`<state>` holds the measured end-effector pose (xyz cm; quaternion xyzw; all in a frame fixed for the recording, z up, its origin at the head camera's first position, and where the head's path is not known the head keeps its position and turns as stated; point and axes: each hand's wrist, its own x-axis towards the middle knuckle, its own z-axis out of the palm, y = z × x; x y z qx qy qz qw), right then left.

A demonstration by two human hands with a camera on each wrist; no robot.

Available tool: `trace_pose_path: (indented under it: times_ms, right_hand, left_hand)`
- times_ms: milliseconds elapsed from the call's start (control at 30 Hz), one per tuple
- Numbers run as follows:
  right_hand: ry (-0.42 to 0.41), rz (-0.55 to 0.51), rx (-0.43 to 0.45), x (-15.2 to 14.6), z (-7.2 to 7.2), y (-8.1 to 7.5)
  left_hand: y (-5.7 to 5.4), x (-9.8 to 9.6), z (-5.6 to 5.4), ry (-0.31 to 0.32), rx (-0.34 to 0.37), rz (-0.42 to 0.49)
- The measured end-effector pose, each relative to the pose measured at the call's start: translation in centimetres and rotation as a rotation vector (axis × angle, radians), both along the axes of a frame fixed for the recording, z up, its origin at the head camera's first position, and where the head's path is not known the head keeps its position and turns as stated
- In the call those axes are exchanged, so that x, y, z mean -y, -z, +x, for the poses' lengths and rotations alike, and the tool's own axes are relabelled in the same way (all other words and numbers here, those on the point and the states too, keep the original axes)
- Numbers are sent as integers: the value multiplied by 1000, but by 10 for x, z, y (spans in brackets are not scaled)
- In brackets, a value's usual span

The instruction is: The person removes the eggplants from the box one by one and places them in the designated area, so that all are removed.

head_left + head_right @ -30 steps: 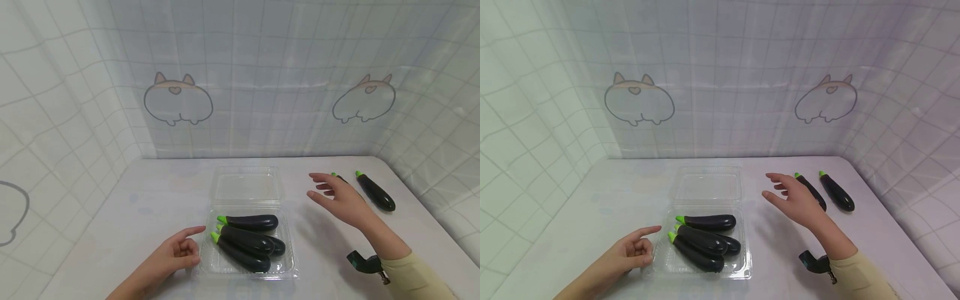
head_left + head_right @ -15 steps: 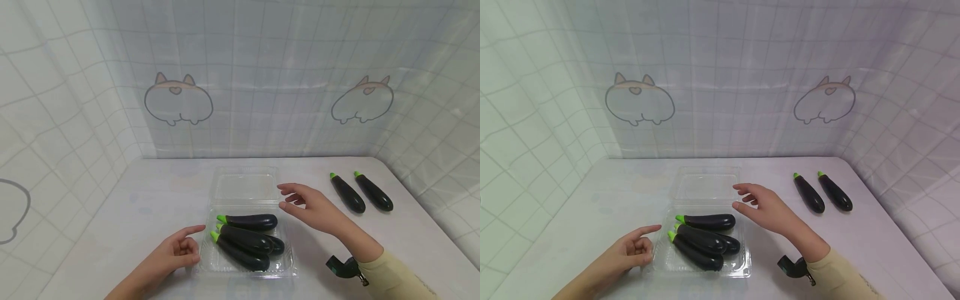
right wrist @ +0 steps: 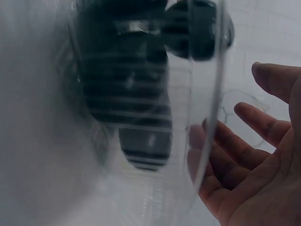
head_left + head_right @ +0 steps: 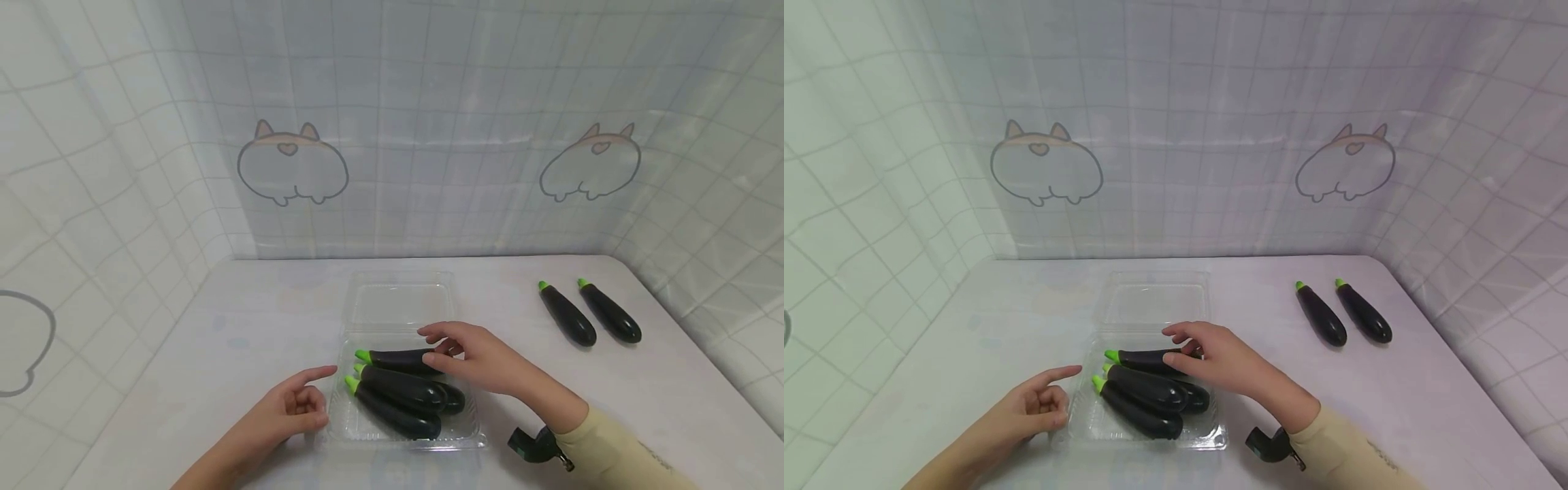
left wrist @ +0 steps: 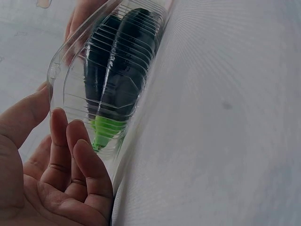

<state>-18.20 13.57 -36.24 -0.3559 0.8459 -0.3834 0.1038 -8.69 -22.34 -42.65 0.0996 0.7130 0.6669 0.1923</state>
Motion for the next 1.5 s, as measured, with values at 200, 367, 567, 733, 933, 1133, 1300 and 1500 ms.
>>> trace_pose_path:
  times_ms: [200,367,567,733,933,1133,1300,1500]
  right_hand:
    - [-59,7,12,8,3,7]
    - [-117,21,45,17,8,10]
    - [-155,82,14,25,13,11]
    - [-154,165,-63,29,17,12]
    - [-160,186,-149,31,22,11]
    - [-159,183,-209,33,26,9]
    - [-147,146,-193,32,27,11]
    - [-152,147,-173,32,26,10]
  left_hand:
    - [2,0,-2,-13,27,-13]
    - [2,0,-2,-9,28,-9]
    - [1,0,-1,11,7,28]
    - [0,0,-1,25,-13,47]
    - [3,1,-2,30,-16,52]
    - [5,2,-2,37,-35,53]
    - [5,2,-2,33,-21,53]
    - [5,3,-2,28,-9,53]
